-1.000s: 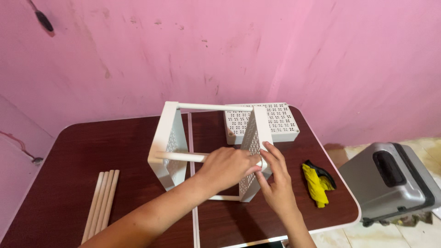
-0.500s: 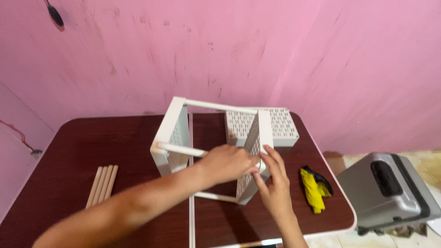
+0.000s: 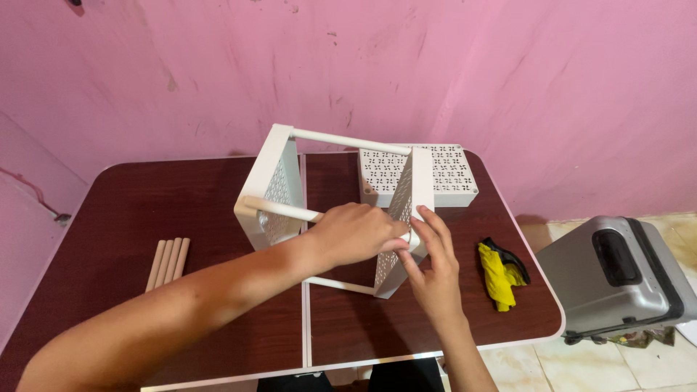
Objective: The person disassembles a white plastic two-tier stand by removing its shelves and legs, then reassembles it by inserting the legs and placing the shelves back in order.
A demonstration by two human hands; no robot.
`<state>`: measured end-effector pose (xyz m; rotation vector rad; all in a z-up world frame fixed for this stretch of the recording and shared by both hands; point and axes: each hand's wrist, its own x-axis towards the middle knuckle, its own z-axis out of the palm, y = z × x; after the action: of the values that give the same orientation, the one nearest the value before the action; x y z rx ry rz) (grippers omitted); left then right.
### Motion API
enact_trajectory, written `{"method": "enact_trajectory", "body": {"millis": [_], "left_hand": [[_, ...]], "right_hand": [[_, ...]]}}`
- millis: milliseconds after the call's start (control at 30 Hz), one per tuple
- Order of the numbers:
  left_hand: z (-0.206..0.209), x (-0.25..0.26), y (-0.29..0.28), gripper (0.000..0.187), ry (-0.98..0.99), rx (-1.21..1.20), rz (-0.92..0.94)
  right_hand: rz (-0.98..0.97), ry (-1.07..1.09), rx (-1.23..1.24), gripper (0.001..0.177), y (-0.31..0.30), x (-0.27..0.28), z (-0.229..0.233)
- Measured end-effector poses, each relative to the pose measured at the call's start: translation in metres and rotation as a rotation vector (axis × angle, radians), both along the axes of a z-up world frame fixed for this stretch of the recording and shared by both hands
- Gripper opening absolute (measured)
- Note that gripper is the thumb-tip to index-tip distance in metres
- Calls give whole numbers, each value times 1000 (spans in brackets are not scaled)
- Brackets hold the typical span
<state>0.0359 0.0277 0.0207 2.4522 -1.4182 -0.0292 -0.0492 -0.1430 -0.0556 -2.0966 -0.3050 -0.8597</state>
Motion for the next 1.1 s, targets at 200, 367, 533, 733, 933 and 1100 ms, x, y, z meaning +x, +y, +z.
{"method": "enact_trajectory", "body": {"millis": [200,367,533,733,933,1100], "left_hand": [[-17,-5,4,33,-378,-83,-15],[-8,3,4,32,-182,-26,-50],[2,10,-1,34,26,72,-15],[3,20,-4,33,239,27,-24],[7,45,-14,37,603,171,-92],[7,60,-17,39,936,273,-39]], "right_hand": [[-8,9,5,55,-2,0,-2],[-19,2,-12,55,1,1,-1],[-28,16,8,54,3,1,-1],[-35,44,30,52,3,1,-4],[-28,5,11,52,3,3,-5],[-47,27,-12,54,1,3,-4]]}}
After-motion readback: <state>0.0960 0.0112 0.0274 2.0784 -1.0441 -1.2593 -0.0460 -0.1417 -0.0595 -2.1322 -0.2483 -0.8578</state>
